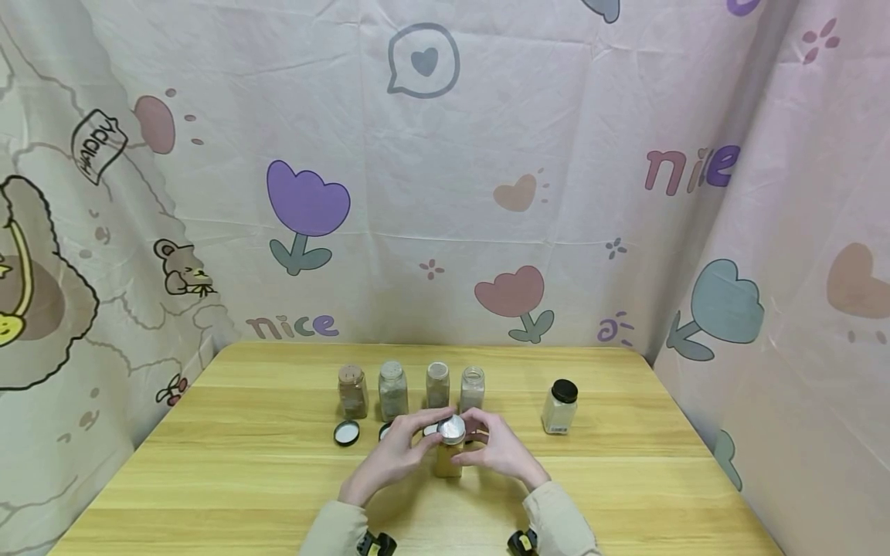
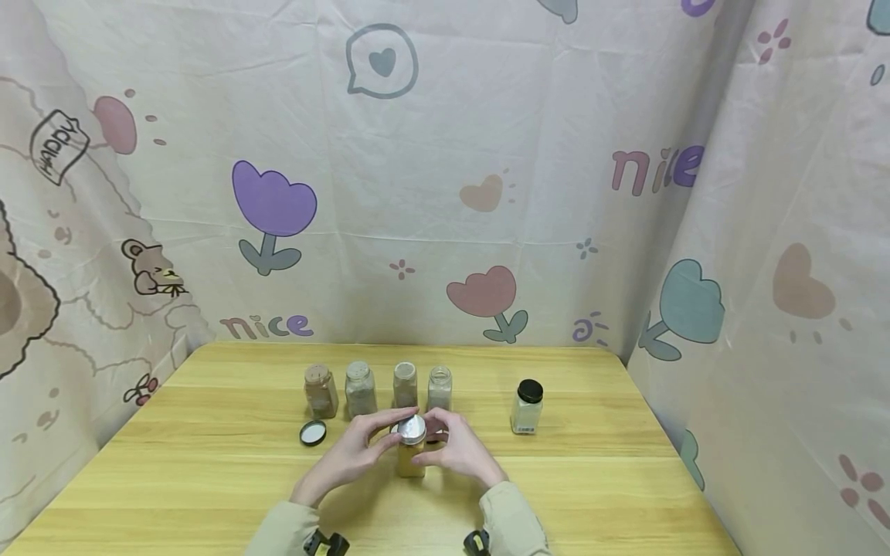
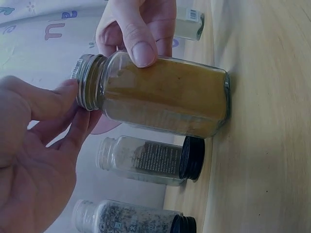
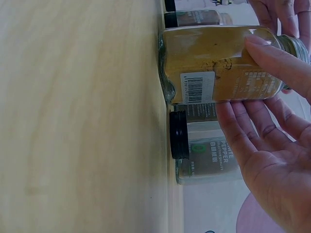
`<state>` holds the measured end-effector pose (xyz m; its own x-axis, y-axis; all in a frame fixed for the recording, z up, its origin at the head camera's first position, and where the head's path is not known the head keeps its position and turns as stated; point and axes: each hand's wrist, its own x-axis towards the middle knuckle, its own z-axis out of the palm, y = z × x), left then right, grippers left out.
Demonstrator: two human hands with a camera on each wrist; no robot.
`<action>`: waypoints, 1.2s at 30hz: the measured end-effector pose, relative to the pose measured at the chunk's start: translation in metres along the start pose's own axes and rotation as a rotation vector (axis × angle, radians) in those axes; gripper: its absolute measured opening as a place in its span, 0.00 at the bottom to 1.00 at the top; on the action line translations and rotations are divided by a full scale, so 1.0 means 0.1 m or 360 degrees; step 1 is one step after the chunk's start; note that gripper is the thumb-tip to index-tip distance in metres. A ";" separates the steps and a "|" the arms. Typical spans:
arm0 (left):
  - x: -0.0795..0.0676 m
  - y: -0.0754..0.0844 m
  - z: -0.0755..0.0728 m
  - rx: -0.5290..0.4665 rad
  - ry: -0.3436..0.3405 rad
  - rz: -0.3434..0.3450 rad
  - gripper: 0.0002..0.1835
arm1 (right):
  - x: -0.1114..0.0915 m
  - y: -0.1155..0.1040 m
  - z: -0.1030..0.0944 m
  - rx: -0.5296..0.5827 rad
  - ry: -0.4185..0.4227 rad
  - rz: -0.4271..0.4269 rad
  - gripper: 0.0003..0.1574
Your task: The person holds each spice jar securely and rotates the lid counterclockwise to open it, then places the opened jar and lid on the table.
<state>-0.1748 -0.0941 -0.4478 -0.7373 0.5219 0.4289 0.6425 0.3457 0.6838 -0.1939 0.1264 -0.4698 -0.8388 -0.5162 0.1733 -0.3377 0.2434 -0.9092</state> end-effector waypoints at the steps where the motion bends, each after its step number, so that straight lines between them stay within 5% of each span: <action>1: 0.00 0.00 0.01 0.0010 0.0023 -0.0008 0.21 | 0.00 0.00 0.00 0.0001 0.0000 0.0002 0.32; 9: 0.02 0.00 0.06 0.0090 0.0271 -0.0002 0.20 | 0.00 0.01 0.00 0.0006 -0.0003 0.0017 0.31; 17: 0.02 0.01 0.08 0.0081 0.0350 -0.0077 0.23 | -0.01 0.00 0.00 -0.0004 -0.0007 0.0011 0.32; 20: 0.02 0.02 0.05 0.0084 0.0322 -0.0056 0.23 | -0.01 0.00 0.00 -0.0004 -0.0009 0.0011 0.32; 29: 0.01 0.01 0.01 -0.0004 0.0019 -0.0004 0.20 | 0.00 -0.01 0.00 -0.0005 -0.0005 0.0031 0.33; 36: 0.01 0.02 0.02 -0.0027 0.0040 -0.0048 0.19 | 0.00 0.00 0.00 -0.0008 -0.0004 0.0018 0.32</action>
<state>-0.1738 -0.0915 -0.4471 -0.7616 0.4915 0.4224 0.6163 0.3477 0.7066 -0.1938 0.1269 -0.4695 -0.8415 -0.5154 0.1619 -0.3301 0.2534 -0.9093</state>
